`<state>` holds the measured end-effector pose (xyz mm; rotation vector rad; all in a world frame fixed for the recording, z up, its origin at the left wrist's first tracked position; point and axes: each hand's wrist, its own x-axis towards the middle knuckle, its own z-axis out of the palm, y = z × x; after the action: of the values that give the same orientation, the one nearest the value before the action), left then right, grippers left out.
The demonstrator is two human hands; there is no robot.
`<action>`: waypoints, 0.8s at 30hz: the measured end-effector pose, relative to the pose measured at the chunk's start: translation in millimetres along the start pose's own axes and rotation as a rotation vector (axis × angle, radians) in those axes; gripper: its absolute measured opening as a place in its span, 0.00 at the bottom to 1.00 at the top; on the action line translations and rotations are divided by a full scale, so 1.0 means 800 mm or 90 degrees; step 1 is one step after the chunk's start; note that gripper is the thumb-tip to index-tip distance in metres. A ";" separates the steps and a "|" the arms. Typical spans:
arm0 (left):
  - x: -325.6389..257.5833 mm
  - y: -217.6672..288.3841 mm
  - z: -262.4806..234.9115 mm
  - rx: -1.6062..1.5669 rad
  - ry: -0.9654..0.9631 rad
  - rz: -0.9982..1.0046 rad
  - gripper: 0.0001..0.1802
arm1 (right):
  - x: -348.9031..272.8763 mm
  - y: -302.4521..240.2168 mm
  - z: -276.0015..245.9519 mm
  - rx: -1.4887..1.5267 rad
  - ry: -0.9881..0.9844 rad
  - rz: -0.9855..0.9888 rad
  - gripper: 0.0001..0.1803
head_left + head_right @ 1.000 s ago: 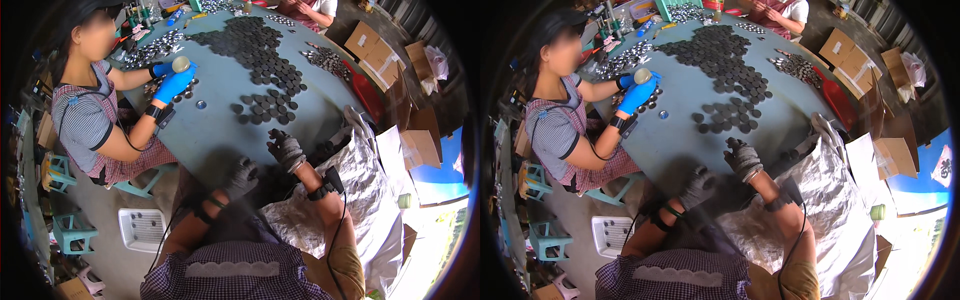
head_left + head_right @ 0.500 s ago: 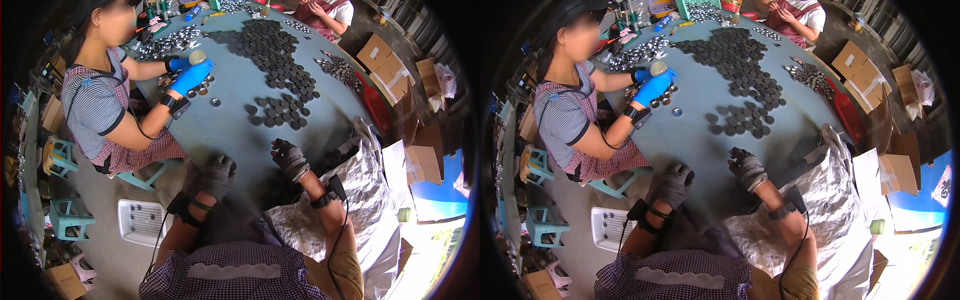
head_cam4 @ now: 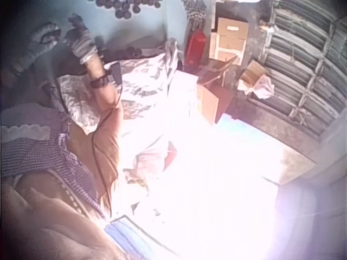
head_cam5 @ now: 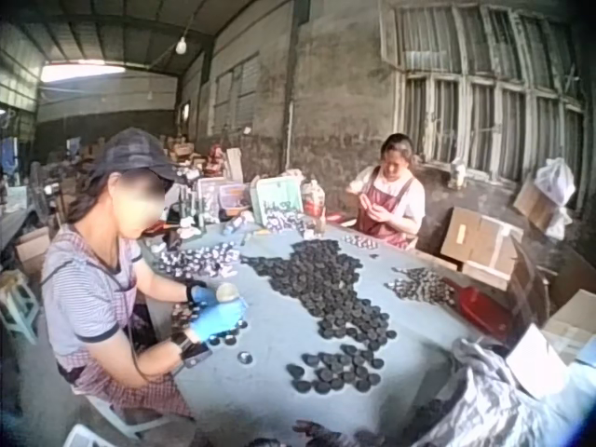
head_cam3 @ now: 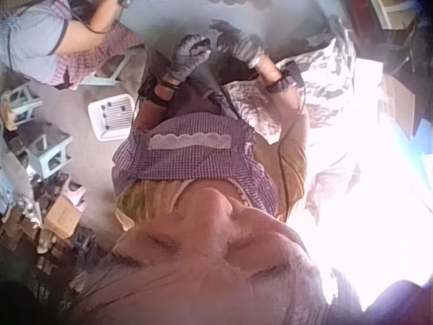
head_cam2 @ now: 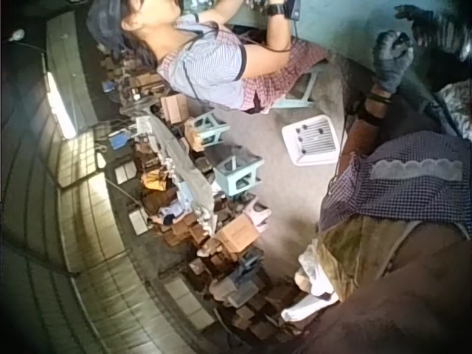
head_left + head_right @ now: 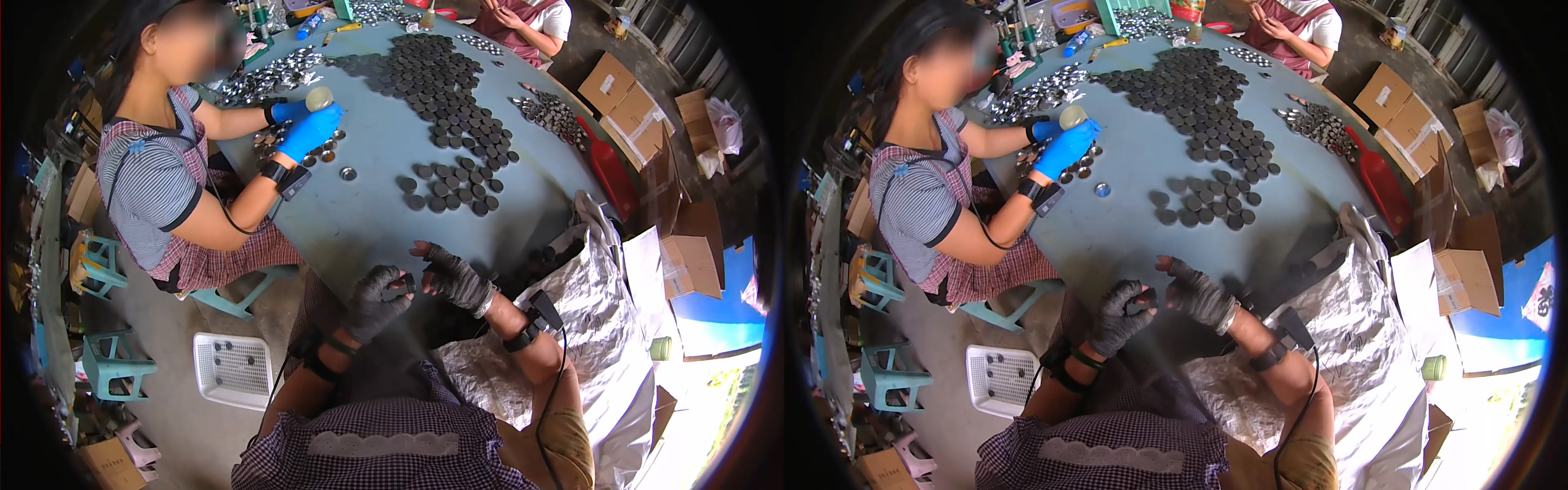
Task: Manually assembling and gluing small metal caps to circular black components on a work table.
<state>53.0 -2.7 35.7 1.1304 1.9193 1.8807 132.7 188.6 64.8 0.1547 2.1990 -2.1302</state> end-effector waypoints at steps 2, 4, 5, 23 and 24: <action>0.002 0.003 -0.001 -0.006 0.003 0.005 0.22 | 0.001 -0.003 0.007 0.055 0.011 -0.058 0.26; 0.002 0.004 -0.003 -0.015 0.003 0.000 0.22 | 0.000 -0.029 -0.001 -0.015 -0.013 0.090 0.26; 0.002 0.003 -0.004 -0.023 0.003 -0.005 0.22 | 0.001 -0.039 -0.004 -0.087 -0.037 0.237 0.26; 0.040 -0.036 -0.040 0.040 0.096 0.004 0.20 | 0.091 -0.013 0.017 0.057 -0.055 0.055 0.11; 0.043 -0.040 -0.046 0.043 0.104 0.003 0.20 | 0.108 -0.009 0.017 0.054 -0.063 0.055 0.11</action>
<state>-5.7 -4.1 23.6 1.0297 2.0819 1.9799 45.6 176.3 60.6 0.1426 2.0118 -2.1380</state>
